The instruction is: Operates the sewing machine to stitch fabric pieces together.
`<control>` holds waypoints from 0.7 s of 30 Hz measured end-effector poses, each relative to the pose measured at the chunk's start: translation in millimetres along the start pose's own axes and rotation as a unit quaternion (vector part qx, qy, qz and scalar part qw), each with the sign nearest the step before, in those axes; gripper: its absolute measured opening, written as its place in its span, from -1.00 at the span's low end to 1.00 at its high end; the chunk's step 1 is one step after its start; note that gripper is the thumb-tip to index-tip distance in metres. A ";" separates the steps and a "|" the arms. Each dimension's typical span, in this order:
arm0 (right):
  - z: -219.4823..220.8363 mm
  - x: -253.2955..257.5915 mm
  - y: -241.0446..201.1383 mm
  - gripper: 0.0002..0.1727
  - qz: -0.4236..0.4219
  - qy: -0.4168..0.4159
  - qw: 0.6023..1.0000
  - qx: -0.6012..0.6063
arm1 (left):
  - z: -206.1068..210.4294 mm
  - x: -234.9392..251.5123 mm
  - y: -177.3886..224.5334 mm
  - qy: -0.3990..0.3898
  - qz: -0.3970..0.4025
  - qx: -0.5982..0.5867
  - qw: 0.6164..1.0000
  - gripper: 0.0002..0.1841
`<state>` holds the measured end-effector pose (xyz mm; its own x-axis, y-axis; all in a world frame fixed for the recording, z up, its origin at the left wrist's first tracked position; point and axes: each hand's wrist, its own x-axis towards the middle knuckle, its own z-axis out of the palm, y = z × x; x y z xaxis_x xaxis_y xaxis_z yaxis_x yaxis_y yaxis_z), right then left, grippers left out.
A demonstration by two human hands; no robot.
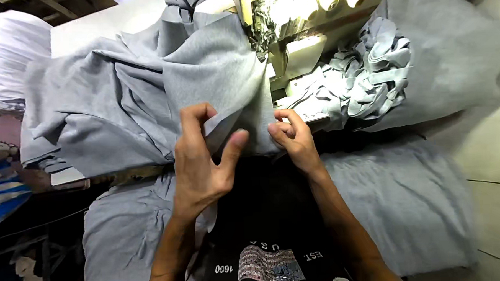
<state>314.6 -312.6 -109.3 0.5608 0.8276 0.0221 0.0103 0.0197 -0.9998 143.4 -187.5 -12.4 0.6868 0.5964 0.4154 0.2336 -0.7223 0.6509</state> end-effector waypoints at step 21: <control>-9.3 -39.0 23.3 -0.86 -0.052 0.125 0.987 -0.089 | 128.3 -54.1 -2.3 0.066 0.049 0.141 0.987 -0.76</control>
<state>300.6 -349.6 -133.5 0.7349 0.6623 0.1460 0.2113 -0.0191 -0.9772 194.1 -263.0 -117.9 0.6244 0.5456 0.5589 0.3647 -0.8364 0.4091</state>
